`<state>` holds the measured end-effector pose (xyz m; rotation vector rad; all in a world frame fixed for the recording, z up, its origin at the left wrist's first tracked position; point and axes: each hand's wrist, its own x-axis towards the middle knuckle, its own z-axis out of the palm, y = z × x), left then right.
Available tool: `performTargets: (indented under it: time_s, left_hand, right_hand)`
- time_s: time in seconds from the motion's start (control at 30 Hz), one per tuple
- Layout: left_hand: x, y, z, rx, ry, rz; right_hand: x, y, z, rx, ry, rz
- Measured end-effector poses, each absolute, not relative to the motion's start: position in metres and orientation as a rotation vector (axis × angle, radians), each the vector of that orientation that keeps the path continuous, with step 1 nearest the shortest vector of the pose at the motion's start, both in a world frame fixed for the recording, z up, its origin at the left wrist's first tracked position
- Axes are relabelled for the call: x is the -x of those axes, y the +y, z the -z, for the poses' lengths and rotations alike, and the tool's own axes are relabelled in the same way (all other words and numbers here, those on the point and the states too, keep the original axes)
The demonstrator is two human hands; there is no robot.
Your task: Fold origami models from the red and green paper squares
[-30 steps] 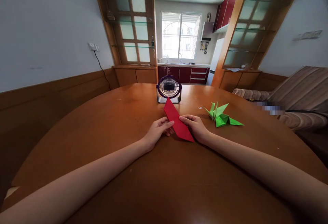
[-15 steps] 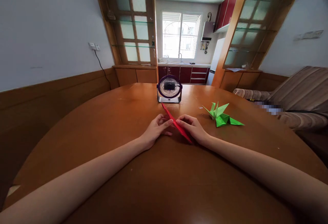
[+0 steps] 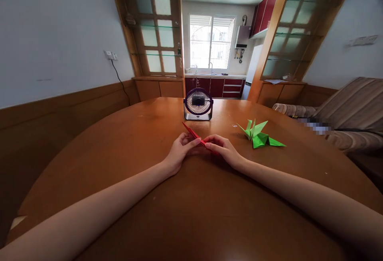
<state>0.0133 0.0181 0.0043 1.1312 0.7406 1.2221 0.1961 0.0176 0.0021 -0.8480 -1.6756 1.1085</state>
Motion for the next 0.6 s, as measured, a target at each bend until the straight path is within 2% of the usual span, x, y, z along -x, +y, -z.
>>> performTargets:
  time_s: [0.17, 0.3, 0.5, 0.6]
  left_hand:
    - [-0.015, 0.018, -0.002, -1.186, 0.771, -1.31]
    - [-0.016, 0.017, -0.002, -1.253, 0.753, -1.372]
    - [-0.017, 0.01, -0.004, -1.416, 0.742, -1.431]
    - [-0.019, 0.005, -0.007, -1.523, 0.752, -1.419]
  right_hand:
    - [-0.196, 0.016, -0.006, 0.886, -1.748, -0.917]
    - [-0.198, 0.01, -0.013, 0.965, -1.887, -0.59]
    - [-0.203, 0.008, -0.015, 0.923, -2.135, 0.106]
    - [-0.203, 0.009, -0.014, 0.908, -2.159, 0.261]
